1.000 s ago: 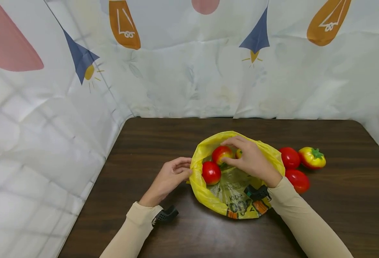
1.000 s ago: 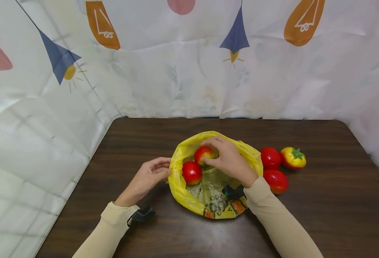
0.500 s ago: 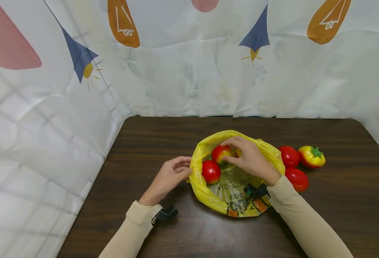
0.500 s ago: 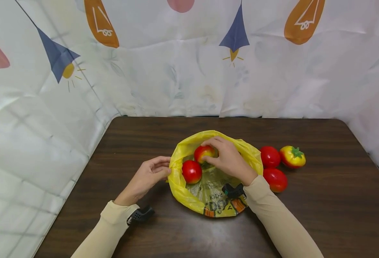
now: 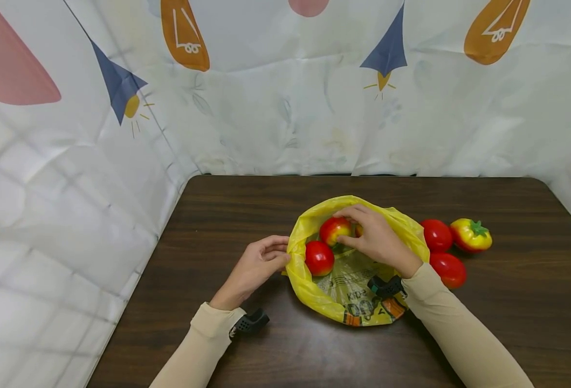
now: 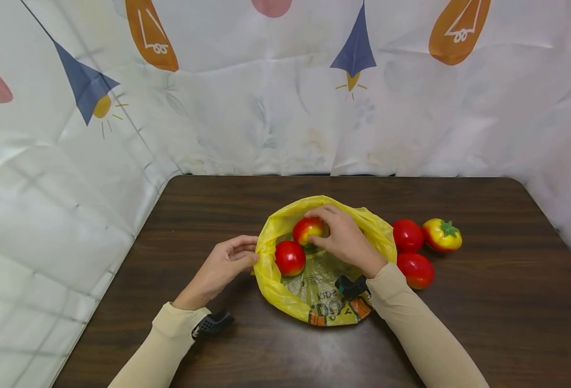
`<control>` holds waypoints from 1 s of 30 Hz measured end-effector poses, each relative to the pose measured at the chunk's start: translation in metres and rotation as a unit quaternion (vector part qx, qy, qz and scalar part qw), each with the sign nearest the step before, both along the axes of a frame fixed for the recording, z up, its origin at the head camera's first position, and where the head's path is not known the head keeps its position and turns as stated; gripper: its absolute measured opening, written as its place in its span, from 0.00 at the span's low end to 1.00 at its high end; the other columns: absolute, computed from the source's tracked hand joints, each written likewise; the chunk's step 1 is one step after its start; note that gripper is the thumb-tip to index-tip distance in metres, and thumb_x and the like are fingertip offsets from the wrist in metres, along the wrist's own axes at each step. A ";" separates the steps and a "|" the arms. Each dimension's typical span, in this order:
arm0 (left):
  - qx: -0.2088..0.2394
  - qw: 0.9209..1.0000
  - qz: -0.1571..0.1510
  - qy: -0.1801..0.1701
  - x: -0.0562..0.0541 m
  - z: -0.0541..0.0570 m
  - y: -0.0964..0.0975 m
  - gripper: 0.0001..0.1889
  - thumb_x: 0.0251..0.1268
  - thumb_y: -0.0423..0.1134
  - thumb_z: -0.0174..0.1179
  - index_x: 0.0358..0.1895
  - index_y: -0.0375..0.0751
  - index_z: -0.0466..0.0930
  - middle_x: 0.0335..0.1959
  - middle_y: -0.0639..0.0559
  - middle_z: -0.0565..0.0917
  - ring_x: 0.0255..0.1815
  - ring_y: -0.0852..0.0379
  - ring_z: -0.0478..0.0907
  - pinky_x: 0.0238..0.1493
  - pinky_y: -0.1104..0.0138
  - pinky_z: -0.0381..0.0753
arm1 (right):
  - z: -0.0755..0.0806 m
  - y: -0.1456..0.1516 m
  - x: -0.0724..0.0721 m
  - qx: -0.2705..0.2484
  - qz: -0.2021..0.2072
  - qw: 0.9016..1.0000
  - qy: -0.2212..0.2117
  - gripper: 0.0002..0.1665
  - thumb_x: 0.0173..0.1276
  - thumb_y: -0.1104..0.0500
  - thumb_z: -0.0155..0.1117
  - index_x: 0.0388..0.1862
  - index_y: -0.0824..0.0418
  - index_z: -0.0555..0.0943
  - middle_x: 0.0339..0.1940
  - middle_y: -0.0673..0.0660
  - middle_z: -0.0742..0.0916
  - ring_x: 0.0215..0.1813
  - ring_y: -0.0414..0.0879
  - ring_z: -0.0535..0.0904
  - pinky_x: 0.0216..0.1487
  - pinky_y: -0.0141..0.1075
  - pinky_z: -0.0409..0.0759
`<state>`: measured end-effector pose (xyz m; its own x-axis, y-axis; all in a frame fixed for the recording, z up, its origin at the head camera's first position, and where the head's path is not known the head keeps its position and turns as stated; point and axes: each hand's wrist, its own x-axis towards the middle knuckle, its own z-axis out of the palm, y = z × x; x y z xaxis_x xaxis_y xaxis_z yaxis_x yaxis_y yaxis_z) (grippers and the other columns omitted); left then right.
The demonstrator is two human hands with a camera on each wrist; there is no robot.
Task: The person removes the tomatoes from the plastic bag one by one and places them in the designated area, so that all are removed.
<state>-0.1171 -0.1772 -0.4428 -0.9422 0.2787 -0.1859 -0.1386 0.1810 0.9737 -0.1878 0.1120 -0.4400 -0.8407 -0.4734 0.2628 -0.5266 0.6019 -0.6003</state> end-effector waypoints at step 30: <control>-0.004 1.000 0.003 0.004 0.001 0.002 0.000 0.22 0.72 0.36 0.60 0.67 0.43 0.76 0.60 0.41 0.83 0.51 0.54 0.86 0.52 0.65 0.88 | 0.008 0.005 0.003 -0.004 -0.003 1.000 -0.018 0.28 0.59 0.61 0.80 0.59 0.58 0.84 0.56 0.58 0.87 0.51 0.53 0.84 0.53 0.50 0.87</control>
<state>-0.1158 -0.1776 -0.4412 -0.9450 0.2723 -0.1811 -0.1326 0.1874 0.9733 -0.1843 0.1175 -0.4321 -0.8523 -0.4667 0.2360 -0.5012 0.6000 -0.6235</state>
